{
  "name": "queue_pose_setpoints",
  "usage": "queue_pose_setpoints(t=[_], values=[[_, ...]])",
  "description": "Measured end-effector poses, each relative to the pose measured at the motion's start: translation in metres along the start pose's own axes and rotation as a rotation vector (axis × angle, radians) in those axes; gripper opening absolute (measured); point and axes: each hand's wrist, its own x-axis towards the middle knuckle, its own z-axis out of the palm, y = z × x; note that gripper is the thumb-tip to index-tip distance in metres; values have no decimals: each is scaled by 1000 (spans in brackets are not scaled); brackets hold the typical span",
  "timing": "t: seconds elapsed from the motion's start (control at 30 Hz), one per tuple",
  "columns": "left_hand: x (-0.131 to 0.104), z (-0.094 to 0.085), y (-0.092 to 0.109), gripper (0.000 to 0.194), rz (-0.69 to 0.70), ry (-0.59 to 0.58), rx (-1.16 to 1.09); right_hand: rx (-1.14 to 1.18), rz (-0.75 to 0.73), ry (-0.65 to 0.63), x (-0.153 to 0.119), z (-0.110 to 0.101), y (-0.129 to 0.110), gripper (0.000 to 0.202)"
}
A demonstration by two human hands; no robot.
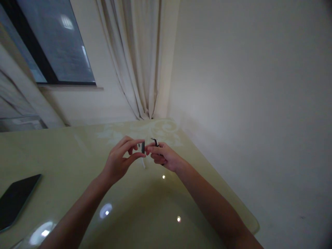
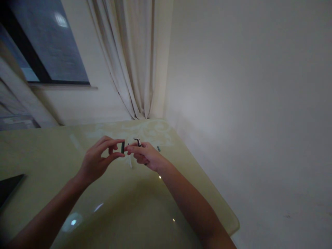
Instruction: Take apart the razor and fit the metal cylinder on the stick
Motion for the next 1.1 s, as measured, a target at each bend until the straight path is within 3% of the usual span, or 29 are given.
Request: queue_pose_setpoints(t=[0.3, 0.73, 0.8, 0.9, 1.0, 1.1], values=[[-2, 4, 2, 33, -101, -52, -75, 29, -29, -18, -2, 5, 2, 34], [-3, 9, 7, 35, -138, -42, -164, -48, -102, -11, -1, 5, 4, 38], [-1, 5, 7, 46, -210, -51, -223, -170, -139, 36, -2, 3, 2, 39], [3, -2, 4, 54, -463, -81, -354, -458, -280, 127, -6, 1, -3, 37], [3, -4, -1, 53, -759, -196, -481, -756, -491, 147, -11, 1, -9, 30], [-1, -1, -6, 57, -916, -360, -647, -942, -617, 137, -15, 1, -13, 26]])
